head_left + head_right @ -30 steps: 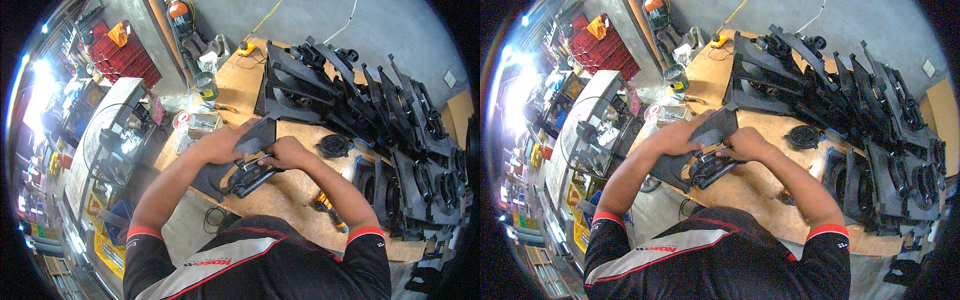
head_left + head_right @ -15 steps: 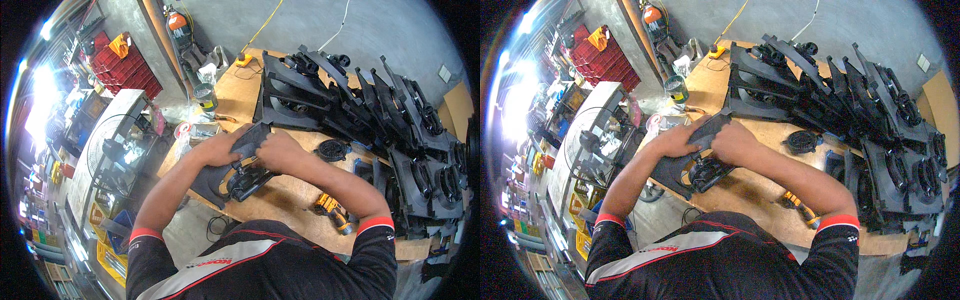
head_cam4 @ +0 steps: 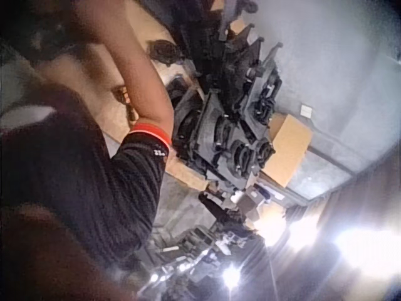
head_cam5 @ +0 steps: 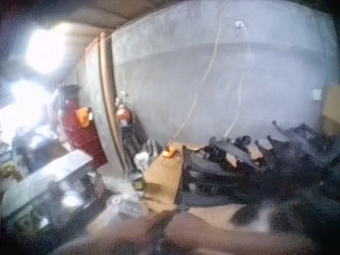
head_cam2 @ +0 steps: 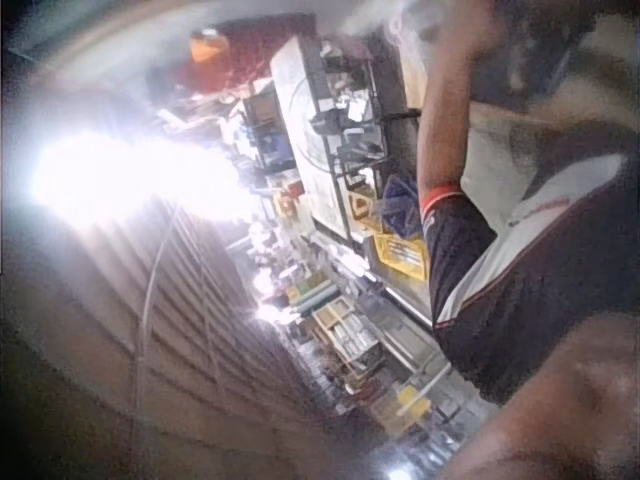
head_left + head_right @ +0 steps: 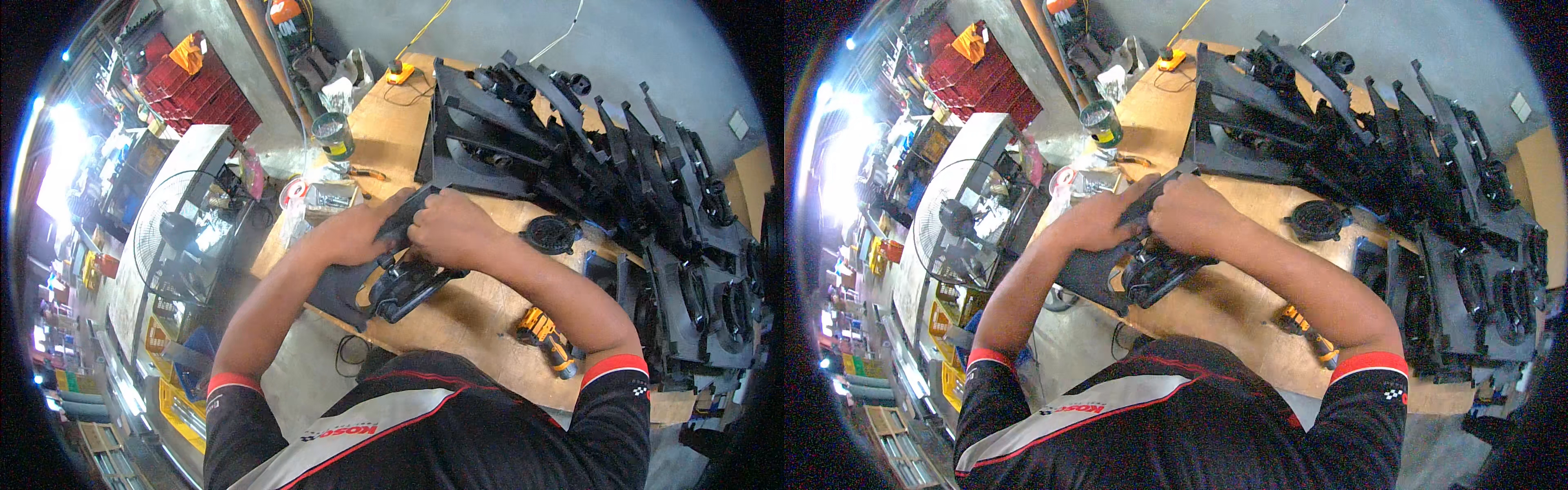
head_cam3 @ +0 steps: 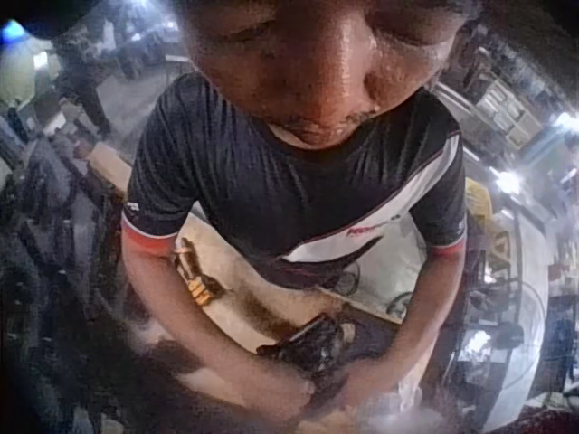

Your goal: The person assembles a black plastic component on a workbench. They use a wrench to tighten a bolt, then use a cordless drill to drive screws into the component. The person handles the component, a wrench, a drill, and screws.

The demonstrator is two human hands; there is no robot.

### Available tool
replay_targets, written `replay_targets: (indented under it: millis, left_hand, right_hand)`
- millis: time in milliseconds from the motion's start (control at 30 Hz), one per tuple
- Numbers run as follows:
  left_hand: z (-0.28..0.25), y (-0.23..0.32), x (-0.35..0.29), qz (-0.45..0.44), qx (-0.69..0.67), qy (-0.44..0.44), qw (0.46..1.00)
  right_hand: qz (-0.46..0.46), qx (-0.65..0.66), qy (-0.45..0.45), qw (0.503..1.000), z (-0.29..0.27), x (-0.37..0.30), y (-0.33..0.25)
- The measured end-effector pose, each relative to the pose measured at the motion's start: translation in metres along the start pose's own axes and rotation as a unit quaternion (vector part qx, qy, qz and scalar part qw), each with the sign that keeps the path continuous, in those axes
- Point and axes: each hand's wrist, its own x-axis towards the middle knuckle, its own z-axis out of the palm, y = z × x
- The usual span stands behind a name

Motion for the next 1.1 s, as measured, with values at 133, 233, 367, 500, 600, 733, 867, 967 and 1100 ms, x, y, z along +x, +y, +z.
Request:
replay_targets:
  millis: [133, 233, 367, 500, 600, 733, 867, 967, 1100]
  left_hand:
    - [-0.003, 0.002, -0.001, -0.011, -0.007, -0.018, 1.000]
    - [0.003, -0.011, 0.002, 0.039, -0.020, 0.023, 0.999]
    - [-0.004, -0.007, 0.004, 0.020, -0.018, 0.004, 1.000]
    - [0.003, -0.014, 0.012, 0.012, -0.013, 0.011, 1.000]
    - [0.002, -0.039, 0.013, -0.004, -0.014, 0.026, 1.000]
    - [-0.004, -0.035, 0.016, -0.019, -0.029, 0.035, 0.999]
    - [0.003, -0.045, 0.028, -0.021, -0.012, 0.036, 0.999]
    - [0.007, -0.050, 0.026, 0.006, -0.043, 0.048, 0.998]
    - [0.007, -0.042, 0.029, 0.030, 0.004, 0.075, 0.997]
  right_hand:
    - [0.025, 0.073, -0.003, 0.997, 0.012, -0.007, 0.006]
    - [0.153, 0.172, -0.001, 0.973, 0.057, -0.026, 0.005]
    - [0.180, 0.239, 0.063, 0.952, 0.092, -0.034, 0.003]
    - [0.130, 0.218, 0.068, 0.965, 0.081, -0.040, 0.012]
    - [0.179, 0.233, 0.112, 0.949, 0.056, -0.058, 0.025]
    - [0.341, 0.233, 0.066, 0.908, 0.091, -0.130, 0.040]
    - [0.339, 0.226, -0.043, 0.912, 0.166, -0.150, 0.008]
    - [0.325, 0.279, -0.064, 0.901, 0.161, -0.126, 0.005]
    - [0.297, 0.281, -0.043, 0.911, 0.161, -0.113, 0.015]
